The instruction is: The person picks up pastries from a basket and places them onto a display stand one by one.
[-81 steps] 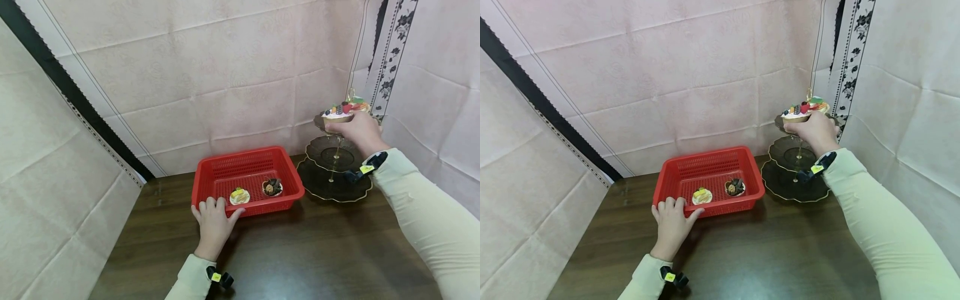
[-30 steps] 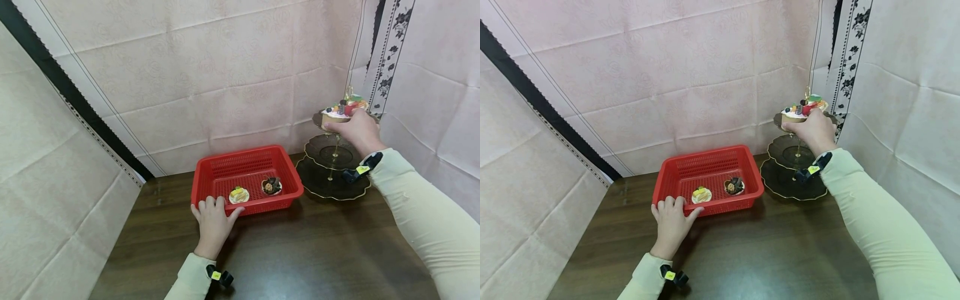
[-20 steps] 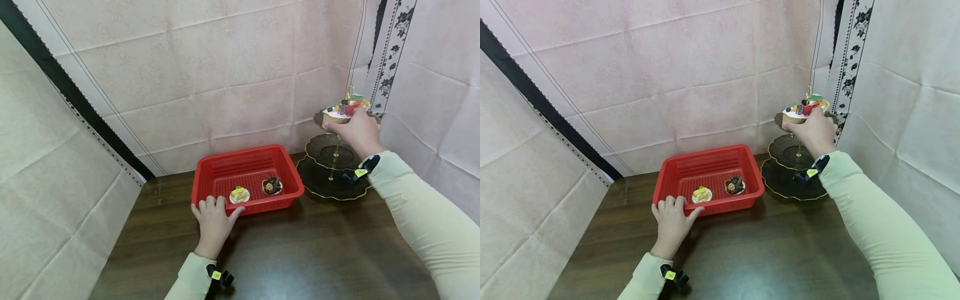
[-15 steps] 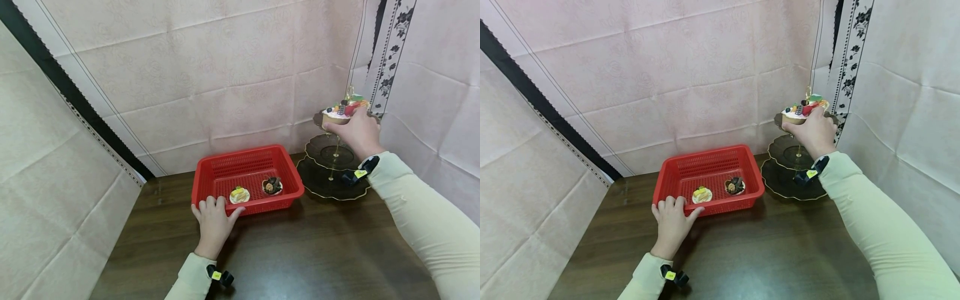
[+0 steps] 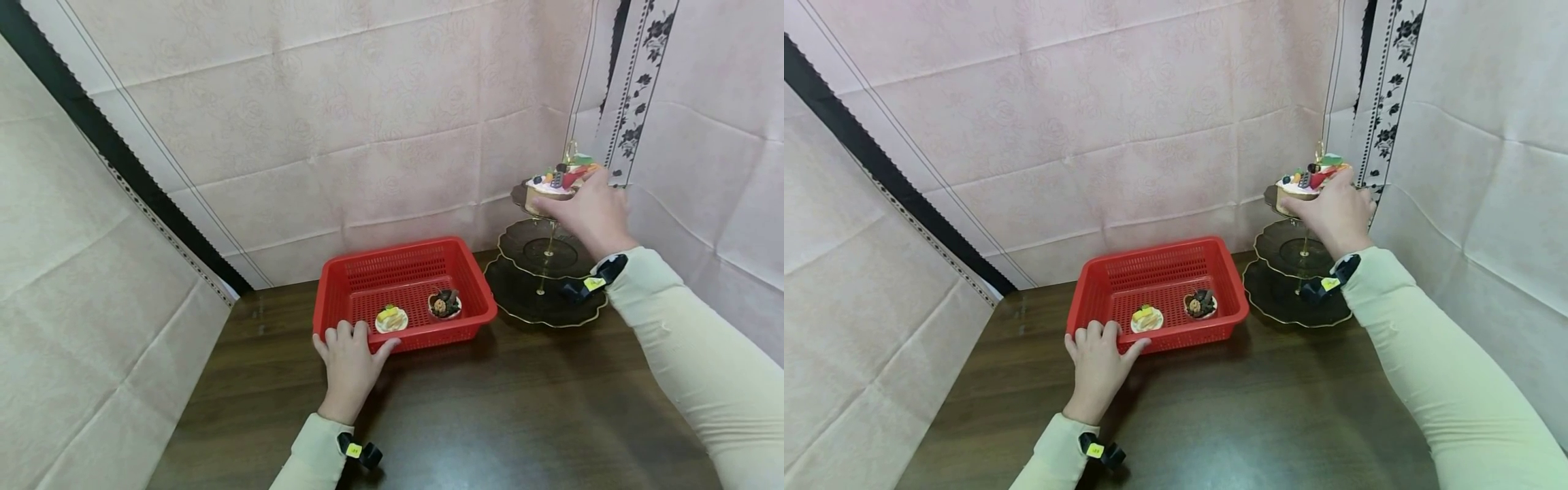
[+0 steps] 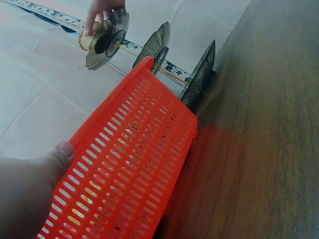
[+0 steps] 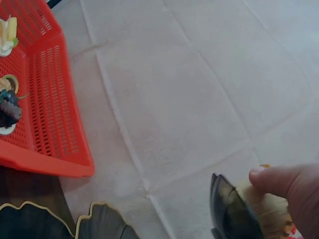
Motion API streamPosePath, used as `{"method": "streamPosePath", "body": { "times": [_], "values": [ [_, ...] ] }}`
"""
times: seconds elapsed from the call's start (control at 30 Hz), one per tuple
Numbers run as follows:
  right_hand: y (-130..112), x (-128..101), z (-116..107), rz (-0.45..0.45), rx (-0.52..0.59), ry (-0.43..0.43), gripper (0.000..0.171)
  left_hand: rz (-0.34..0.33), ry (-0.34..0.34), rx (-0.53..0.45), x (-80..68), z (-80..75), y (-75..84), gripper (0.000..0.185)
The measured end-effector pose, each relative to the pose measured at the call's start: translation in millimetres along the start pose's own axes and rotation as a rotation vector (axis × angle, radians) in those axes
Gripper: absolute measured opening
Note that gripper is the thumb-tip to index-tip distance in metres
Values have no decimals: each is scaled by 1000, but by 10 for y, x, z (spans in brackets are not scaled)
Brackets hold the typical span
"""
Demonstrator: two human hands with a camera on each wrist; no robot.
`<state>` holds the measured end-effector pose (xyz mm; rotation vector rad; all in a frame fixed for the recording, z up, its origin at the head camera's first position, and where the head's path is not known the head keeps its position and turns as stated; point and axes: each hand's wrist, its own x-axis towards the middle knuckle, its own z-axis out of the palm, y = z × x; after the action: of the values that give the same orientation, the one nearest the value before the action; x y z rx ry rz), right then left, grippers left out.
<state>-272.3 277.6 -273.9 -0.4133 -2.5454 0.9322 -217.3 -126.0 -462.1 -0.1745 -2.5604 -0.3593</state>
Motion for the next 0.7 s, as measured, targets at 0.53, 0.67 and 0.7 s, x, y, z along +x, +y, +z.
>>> {"method": "streamPosePath", "body": {
  "times": [0.53, 0.67, 0.7],
  "values": [
    [-165, -337, 212, -271, 35, 319, 78, 25, 28, 7, -11, -5, 3, 63],
    [-220, -431, 358, -300, 66, 316, 81, 28, 33, 8, -10, -1, 6, 63],
    [-234, -448, 393, -302, 74, 309, 80, 28, 33, 8, -10, 0, 7, 63]
  ]
}}
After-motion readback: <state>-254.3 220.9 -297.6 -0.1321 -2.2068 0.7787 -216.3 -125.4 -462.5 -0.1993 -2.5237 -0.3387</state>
